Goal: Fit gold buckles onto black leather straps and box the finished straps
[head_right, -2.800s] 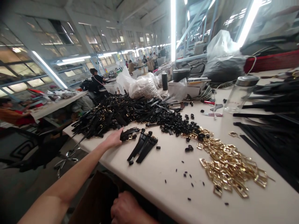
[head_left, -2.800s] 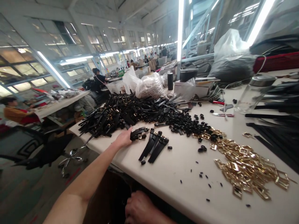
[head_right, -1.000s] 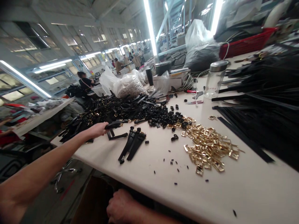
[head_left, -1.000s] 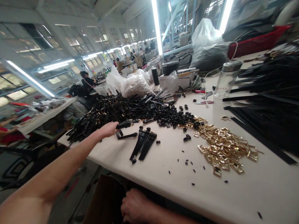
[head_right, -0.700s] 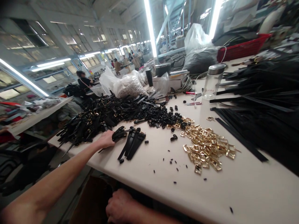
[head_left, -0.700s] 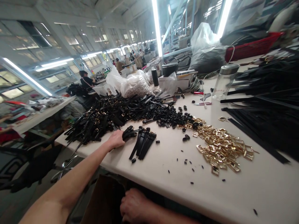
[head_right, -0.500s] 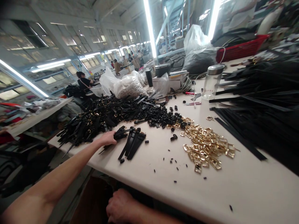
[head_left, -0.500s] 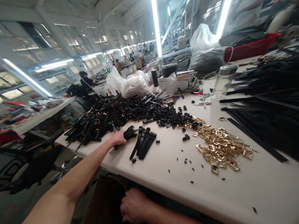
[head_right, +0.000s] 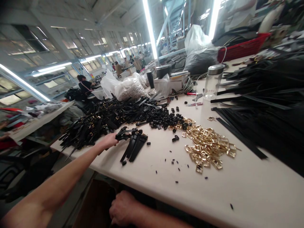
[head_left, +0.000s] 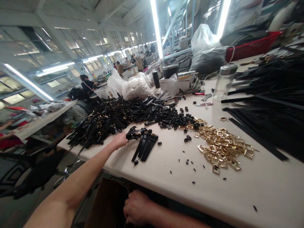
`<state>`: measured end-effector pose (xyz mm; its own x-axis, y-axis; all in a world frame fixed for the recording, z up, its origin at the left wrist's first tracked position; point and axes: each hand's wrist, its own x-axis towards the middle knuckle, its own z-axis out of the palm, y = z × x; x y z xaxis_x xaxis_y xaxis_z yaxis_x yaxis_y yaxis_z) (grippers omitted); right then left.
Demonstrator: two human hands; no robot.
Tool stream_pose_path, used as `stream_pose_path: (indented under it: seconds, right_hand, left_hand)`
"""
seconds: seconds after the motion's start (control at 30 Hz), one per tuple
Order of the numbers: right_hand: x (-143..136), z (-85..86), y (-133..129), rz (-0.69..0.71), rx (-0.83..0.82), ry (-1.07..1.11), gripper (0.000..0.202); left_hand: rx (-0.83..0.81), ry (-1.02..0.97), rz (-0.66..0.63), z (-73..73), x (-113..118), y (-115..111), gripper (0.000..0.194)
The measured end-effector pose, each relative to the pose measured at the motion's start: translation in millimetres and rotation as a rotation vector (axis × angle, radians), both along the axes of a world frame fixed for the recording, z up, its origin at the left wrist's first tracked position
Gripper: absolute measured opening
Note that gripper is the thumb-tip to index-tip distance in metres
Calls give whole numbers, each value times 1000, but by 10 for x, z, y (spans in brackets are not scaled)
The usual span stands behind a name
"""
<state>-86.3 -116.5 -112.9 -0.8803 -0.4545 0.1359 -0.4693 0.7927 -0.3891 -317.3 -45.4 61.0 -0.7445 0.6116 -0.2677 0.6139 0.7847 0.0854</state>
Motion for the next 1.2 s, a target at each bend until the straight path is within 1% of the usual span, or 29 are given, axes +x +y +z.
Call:
stream_pose_path:
  seconds: [0.1, 0.2, 0.3, 0.37, 0.4, 0.47, 0.57, 0.63, 0.73, 0.8, 0.87, 0.97, 1.03, 1.1, 1.2]
  right_hand:
    - [-4, 7, 4, 6, -3, 1, 27]
    - [-4, 18, 12, 7, -13, 7, 26]
    - [1, 35, 23, 12, -12, 4, 24]
    - [3, 48, 29, 19, -5, -1, 24]
    - [4, 54, 31, 21, 0, -6, 24]
    - [2, 61, 31, 23, 11, -19, 25]
    - [-6, 56, 22, 30, 29, -30, 25]
    - [-12, 45, 14, 34, 33, -21, 24]
    - [-16, 29, 7, 28, 23, -5, 23]
    - [-14, 27, 9, 26, 31, -14, 23]
    - [-10, 33, 13, 27, 49, -21, 23]
    - [-3, 42, 15, 27, 53, -18, 23]
    - [-3, 43, 11, 27, 51, -13, 23]
    - [-5, 39, 3, 23, 53, -11, 23]
    - [-7, 29, -4, 16, 34, 3, 22]
  left_hand:
    - [97, -115, 26, 14, 139, 24, 18]
    - [173, -176, 20, -52, 323, 64, 24]
    - [194, -154, 4, -116, 418, 100, 41]
    - [189, -109, -3, -112, 410, 110, 52]
    - [187, -86, -7, -94, 394, 109, 54]
    - [186, -37, -17, -40, 364, 103, 51]
    - [192, 76, -44, 28, 374, 103, 41]
    - [185, 151, -82, 33, 418, 130, 32]
    - [153, 208, -123, 10, 476, 208, 20]
    - [142, 234, -109, 25, 471, 250, 27]
    - [155, 258, -68, 87, 429, 240, 37]
    - [190, 272, -4, 201, 350, 82, 45]
    - [196, 264, 24, 217, 332, -99, 46]
    - [171, 246, 42, 160, 352, -292, 44]
    - [103, 216, 46, 0, 396, -491, 39]
